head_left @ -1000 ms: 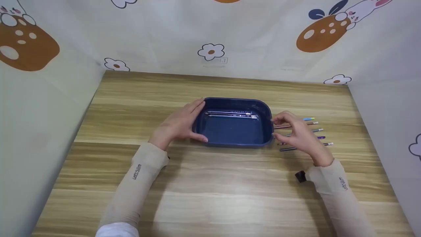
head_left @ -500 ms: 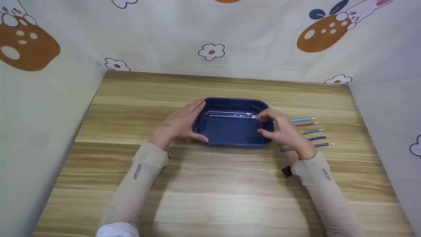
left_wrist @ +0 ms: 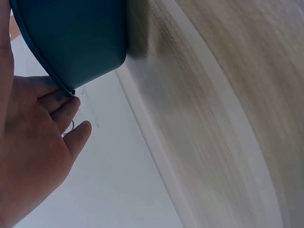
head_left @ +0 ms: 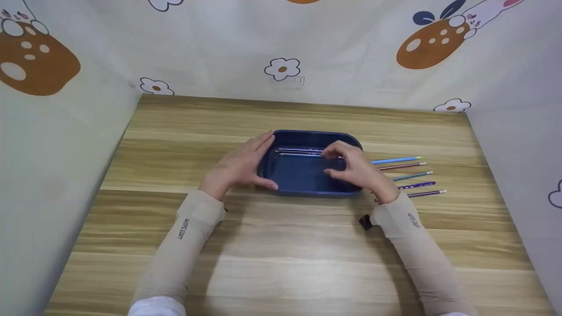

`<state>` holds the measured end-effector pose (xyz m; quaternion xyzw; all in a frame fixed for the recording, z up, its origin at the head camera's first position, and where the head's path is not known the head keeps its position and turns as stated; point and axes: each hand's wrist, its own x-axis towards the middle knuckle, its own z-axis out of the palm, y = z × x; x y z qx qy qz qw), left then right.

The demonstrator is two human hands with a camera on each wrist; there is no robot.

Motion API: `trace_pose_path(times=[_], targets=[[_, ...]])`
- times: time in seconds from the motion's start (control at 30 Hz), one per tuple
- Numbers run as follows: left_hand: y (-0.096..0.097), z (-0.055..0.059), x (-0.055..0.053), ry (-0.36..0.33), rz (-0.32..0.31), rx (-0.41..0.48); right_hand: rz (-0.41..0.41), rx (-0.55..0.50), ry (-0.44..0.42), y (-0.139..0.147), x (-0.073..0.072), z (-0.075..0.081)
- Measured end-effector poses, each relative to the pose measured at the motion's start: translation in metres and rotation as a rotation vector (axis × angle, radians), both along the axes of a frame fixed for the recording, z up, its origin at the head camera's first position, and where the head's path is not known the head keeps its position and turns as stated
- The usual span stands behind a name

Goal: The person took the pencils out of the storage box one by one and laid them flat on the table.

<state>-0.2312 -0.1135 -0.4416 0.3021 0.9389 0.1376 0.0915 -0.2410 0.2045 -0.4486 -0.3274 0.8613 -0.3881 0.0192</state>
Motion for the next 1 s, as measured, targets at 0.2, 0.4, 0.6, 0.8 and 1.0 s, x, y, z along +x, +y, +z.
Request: trace_pose_path(times=[0.2,0.4,0.6,0.8,1.0], targets=[[0.002,0.002,0.002,-0.008,0.002,0.003,0.000,0.025,-0.028,-0.008,-0.008,-0.006],[0.003,0.001,0.004,-0.009,-0.007,0.005,-0.011,0.098,-0.048,-0.013,-0.014,-0.012],[0.003,-0.002,0.006,-0.009,-0.001,0.007,-0.014,0.170,-0.054,-0.020,-0.019,-0.016],[0.005,-0.002,0.006,-0.015,-0.006,0.027,-0.017,0.240,-0.057,-0.023,-0.022,-0.018],[0.003,0.000,0.005,-0.015,0.002,0.005,-0.005,0.312,-0.054,-0.029,-0.023,-0.019]])
